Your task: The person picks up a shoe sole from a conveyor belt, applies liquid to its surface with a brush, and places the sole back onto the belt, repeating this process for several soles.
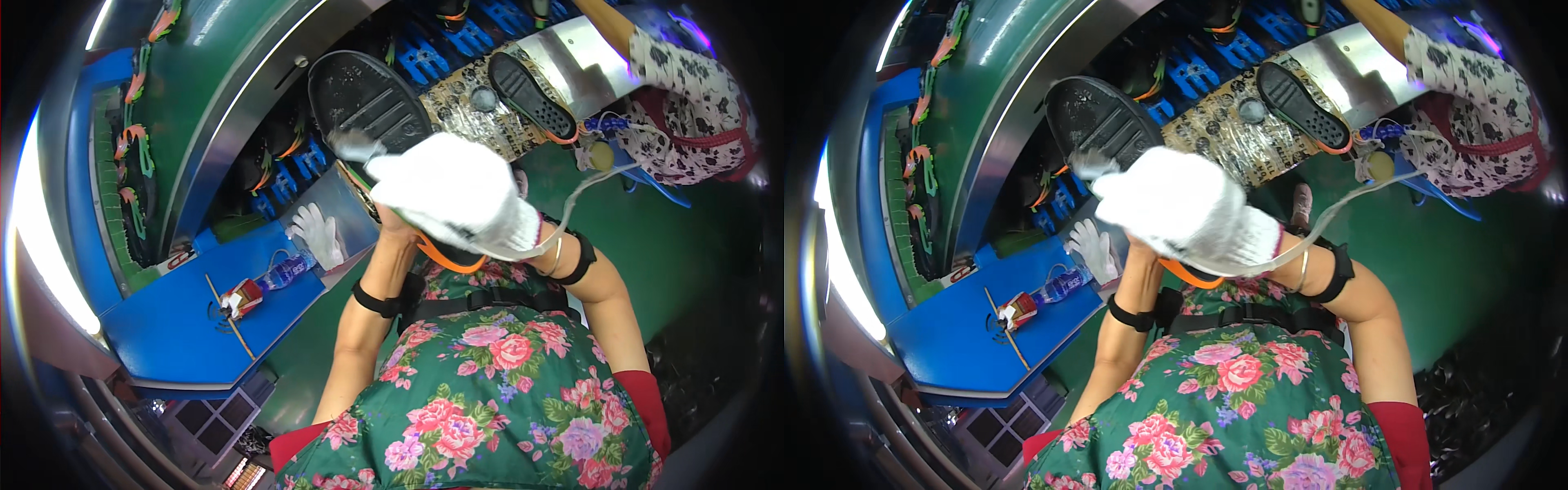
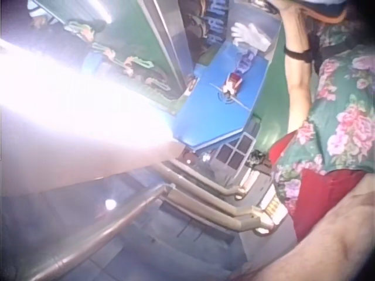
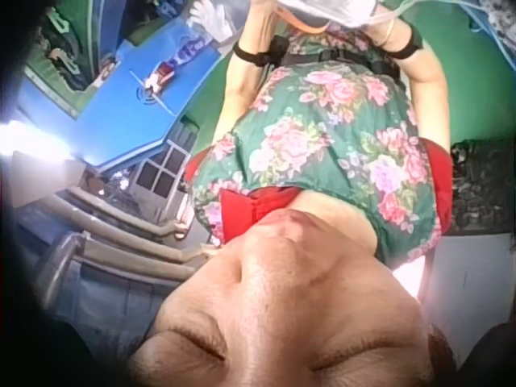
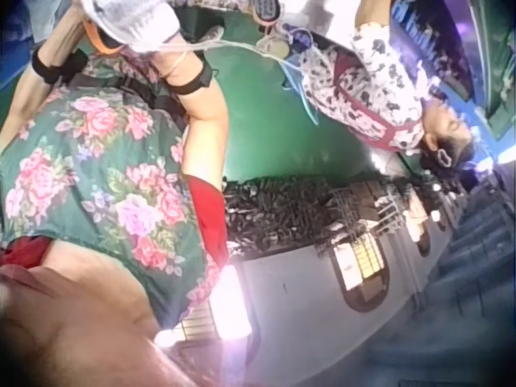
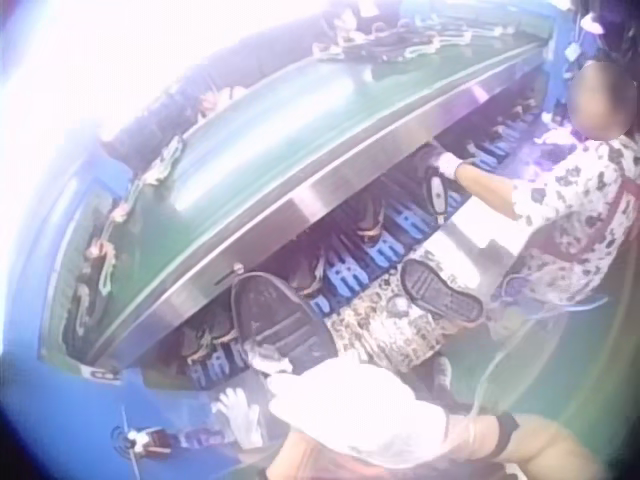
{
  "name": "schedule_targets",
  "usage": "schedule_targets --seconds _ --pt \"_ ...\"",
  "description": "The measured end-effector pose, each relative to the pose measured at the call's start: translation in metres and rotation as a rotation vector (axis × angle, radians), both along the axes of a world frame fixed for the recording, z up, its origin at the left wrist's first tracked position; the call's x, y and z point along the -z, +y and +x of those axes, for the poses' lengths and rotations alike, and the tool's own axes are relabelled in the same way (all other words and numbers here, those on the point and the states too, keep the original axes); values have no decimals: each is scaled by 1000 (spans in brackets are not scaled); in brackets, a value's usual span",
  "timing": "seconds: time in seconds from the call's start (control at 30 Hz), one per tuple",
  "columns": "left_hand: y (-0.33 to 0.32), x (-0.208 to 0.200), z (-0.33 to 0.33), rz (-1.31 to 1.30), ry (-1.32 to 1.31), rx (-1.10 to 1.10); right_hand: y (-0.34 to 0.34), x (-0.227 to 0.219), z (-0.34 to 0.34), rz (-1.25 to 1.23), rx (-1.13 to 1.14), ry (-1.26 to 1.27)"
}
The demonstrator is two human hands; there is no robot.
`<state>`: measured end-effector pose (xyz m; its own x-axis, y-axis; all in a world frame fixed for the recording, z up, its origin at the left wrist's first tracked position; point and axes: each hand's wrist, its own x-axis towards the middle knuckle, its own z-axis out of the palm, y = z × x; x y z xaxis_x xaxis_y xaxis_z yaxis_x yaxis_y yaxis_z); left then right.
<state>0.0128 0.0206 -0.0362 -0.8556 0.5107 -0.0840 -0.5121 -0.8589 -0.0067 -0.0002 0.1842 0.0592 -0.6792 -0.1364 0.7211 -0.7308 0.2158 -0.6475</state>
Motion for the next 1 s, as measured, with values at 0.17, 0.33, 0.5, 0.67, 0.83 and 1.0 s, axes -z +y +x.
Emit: schedule_targets --seconds 0.17,0.33,0.5,0.67,0.83,1.0 --pt "-3 2 1 -7 -2 4 12 -11 1 -10 29 -41" --pt "-2 8 7 19 -23 10 -6 2 16 -17 -1 -88" --pt "-3 9 7 26 -20 10 26 2 11 -21 -51 -101" --pt "-5 3 0 -69 18 39 12 5 29 102 -108 -139" --pt "-8 -9 -5 -303 108 54 26 11 17 2 -16 -92" --pt "0 -16 -14 -225 103 214 15 11 35 35 -172 -159"
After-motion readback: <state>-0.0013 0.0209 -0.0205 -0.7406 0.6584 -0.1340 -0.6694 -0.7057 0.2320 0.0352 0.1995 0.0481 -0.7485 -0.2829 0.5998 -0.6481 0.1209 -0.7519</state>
